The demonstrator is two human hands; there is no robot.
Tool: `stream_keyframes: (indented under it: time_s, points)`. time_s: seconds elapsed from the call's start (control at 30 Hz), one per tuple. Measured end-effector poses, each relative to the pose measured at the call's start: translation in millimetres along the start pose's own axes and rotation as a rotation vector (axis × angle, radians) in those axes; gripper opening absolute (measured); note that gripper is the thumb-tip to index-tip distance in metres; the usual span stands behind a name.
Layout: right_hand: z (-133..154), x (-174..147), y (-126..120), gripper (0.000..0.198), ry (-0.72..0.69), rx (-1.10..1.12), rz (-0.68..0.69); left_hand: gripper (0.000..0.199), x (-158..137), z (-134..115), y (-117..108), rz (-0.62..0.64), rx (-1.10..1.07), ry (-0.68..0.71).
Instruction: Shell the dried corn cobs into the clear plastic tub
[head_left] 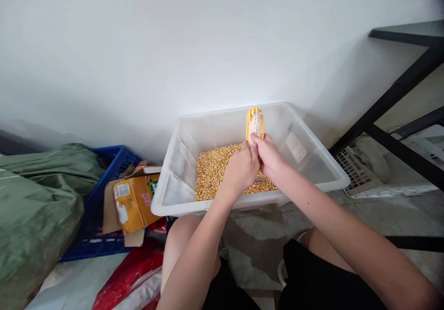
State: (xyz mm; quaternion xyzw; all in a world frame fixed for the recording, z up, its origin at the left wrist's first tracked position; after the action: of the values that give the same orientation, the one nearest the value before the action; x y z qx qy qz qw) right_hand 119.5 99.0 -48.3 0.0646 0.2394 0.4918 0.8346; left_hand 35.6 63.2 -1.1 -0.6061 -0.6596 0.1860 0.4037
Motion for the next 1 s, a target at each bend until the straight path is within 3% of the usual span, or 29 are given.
stream_keyframes:
  time_s: [0.37,0.57,0.67,0.8,0.9,1.0]
  points:
    - [2,0,-1,0.014,-0.03,-0.022,-0.018,0.058,-3,3,-4,-0.056,-0.146,-0.025]
    - [-2,2,2,0.011,0.055,0.028,0.037,0.052,2,17,-5,-0.059,-0.265,-0.06]
    - [-4,4,2,0.015,0.081,0.026,0.057,0.053,3,26,-12,-0.086,-0.194,-0.088]
    - [-3,6,0,0.016,0.062,0.02,0.058,0.042,3,18,-30,-0.236,-0.102,0.015]
    - [-1,6,-1,0.015,0.048,0.034,0.055,0.031,4,7,-29,-0.25,-0.171,0.113]
    - [-1,4,-1,0.016,0.033,0.022,0.053,0.027,6,10,-25,-0.243,-0.242,0.087]
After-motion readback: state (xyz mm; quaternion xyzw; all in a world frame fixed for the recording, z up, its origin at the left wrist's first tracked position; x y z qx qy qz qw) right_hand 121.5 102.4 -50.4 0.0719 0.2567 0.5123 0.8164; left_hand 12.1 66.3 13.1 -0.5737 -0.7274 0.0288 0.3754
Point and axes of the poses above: each hand's wrist, its own x-axis towards the middle knuckle, its own y-axis out of the palm, z = x × y, the point moved 9 cm from there along x, towards the middle knuckle, and after that the axes turned 14 degrees about -z, right-handed, at the moved point
